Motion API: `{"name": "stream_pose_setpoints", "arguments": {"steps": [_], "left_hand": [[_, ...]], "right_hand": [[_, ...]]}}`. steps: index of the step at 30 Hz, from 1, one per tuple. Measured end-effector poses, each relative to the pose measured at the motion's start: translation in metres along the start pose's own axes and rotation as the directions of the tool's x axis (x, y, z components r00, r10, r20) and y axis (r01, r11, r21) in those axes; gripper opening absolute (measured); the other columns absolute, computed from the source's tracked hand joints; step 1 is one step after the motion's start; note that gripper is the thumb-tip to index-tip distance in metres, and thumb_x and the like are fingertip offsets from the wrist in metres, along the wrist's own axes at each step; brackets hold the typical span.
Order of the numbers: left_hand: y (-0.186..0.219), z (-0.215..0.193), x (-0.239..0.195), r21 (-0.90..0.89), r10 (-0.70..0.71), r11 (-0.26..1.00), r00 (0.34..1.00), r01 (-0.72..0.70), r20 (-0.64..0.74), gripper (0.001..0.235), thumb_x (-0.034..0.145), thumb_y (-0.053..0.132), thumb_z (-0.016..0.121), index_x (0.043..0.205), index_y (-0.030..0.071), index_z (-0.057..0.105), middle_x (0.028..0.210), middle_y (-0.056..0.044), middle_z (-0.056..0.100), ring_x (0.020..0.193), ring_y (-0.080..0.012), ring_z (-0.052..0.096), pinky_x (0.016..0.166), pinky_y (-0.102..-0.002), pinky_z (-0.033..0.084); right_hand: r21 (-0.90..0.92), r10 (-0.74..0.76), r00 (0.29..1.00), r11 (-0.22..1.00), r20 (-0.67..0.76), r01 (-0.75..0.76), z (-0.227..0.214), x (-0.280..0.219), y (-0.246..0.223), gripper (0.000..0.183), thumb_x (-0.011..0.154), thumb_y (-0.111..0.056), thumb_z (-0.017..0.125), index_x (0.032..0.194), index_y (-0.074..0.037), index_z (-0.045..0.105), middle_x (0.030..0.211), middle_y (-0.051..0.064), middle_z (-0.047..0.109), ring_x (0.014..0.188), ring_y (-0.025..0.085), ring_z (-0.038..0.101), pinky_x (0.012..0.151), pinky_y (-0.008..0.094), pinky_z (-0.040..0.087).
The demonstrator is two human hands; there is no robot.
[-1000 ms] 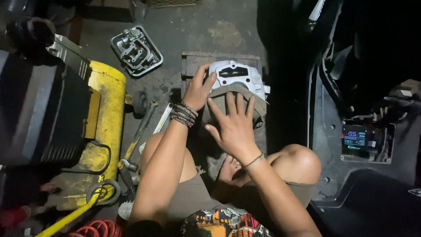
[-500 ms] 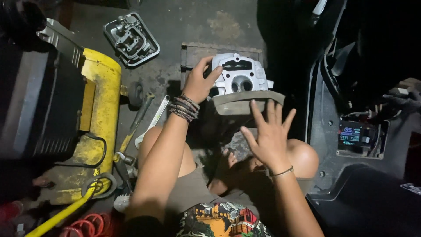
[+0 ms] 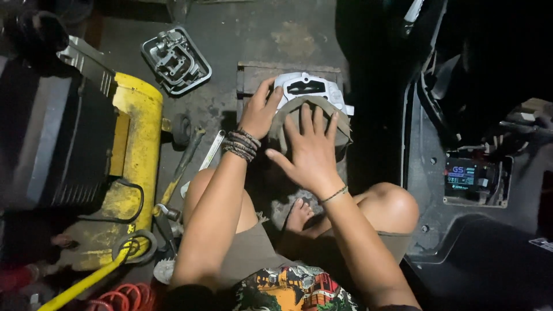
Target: Cleaning a motorcycle cylinder head by wiping it thoroughly with a cloth.
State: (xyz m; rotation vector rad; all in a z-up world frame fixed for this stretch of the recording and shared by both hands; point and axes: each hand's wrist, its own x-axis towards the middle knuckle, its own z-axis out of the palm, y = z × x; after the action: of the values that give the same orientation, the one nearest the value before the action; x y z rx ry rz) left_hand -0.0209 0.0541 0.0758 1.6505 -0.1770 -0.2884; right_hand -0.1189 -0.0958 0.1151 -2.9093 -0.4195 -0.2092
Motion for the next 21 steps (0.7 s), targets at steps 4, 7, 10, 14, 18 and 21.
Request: {"name": "stream_pose_setpoints", "arguments": {"steps": [4,7,10,14,18,21], "left_hand": [[-0.015,0.003,0.003,-0.026,0.054,0.998,0.998,-0.055,-0.036,0.060,0.110,0.051,0.036,0.150,0.008,0.046,0.151,-0.027,0.048,0.144,-0.0457,0.040,0.119,-0.058,0.034],[-0.022,0.004,0.007,-0.054,0.029,0.998,0.996,-0.034,-0.082,0.064,0.109,0.055,0.026,0.149,0.010,0.049,0.148,-0.024,0.053,0.142,-0.0426,0.044,0.118,-0.055,0.036],[-0.016,0.010,0.007,-0.093,0.076,0.992,0.986,-0.090,-0.147,0.060,0.112,0.046,0.026,0.147,0.005,0.052,0.143,-0.028,0.056,0.138,-0.0462,0.047,0.116,-0.058,0.036],[-0.023,0.008,0.007,-0.009,0.125,0.992,0.978,-0.129,-0.167,0.054,0.112,0.041,0.033,0.142,0.003,0.057,0.139,-0.028,0.060,0.136,-0.0475,0.048,0.115,-0.058,0.038],[-0.032,0.010,0.009,0.001,0.125,0.992,0.969,-0.128,-0.215,0.053,0.112,0.045,0.032,0.138,0.009,0.062,0.132,-0.022,0.067,0.130,-0.0433,0.056,0.110,-0.055,0.043],[-0.038,0.013,0.013,-0.004,0.111,0.993,0.956,-0.117,-0.270,0.055,0.111,0.049,0.034,0.136,0.010,0.065,0.130,-0.021,0.068,0.129,-0.0425,0.057,0.109,-0.054,0.044]], "right_hand": [[0.015,-0.014,0.998,1.000,0.059,0.014,-0.013,-0.019,0.002,0.082,0.089,-0.069,0.061,0.143,-0.008,0.059,0.143,0.036,0.052,0.138,0.058,0.042,0.111,0.079,0.008],[0.033,0.001,0.997,0.999,0.083,-0.004,-0.013,-0.022,0.003,0.077,0.092,-0.067,0.058,0.143,-0.008,0.060,0.146,0.036,0.049,0.139,0.058,0.040,0.112,0.078,0.004],[0.064,0.008,0.998,0.998,0.064,-0.012,-0.013,0.004,-0.001,0.070,0.096,-0.064,0.056,0.136,-0.007,0.065,0.146,0.036,0.049,0.141,0.057,0.039,0.113,0.077,0.004],[0.051,0.033,0.997,0.998,0.065,-0.036,0.002,0.026,0.008,0.071,0.096,-0.064,0.057,0.141,-0.010,0.062,0.149,0.034,0.047,0.143,0.056,0.037,0.112,0.079,0.003],[-0.004,0.045,0.994,0.999,0.103,-0.045,-0.007,0.022,0.002,0.071,0.097,-0.067,0.052,0.140,-0.011,0.062,0.152,0.033,0.044,0.145,0.055,0.034,0.113,0.078,0.003],[-0.002,0.042,0.995,0.999,0.095,-0.042,-0.001,0.030,0.003,0.068,0.100,-0.063,0.052,0.139,-0.008,0.063,0.150,0.035,0.045,0.145,0.056,0.034,0.112,0.077,0.003]]}}
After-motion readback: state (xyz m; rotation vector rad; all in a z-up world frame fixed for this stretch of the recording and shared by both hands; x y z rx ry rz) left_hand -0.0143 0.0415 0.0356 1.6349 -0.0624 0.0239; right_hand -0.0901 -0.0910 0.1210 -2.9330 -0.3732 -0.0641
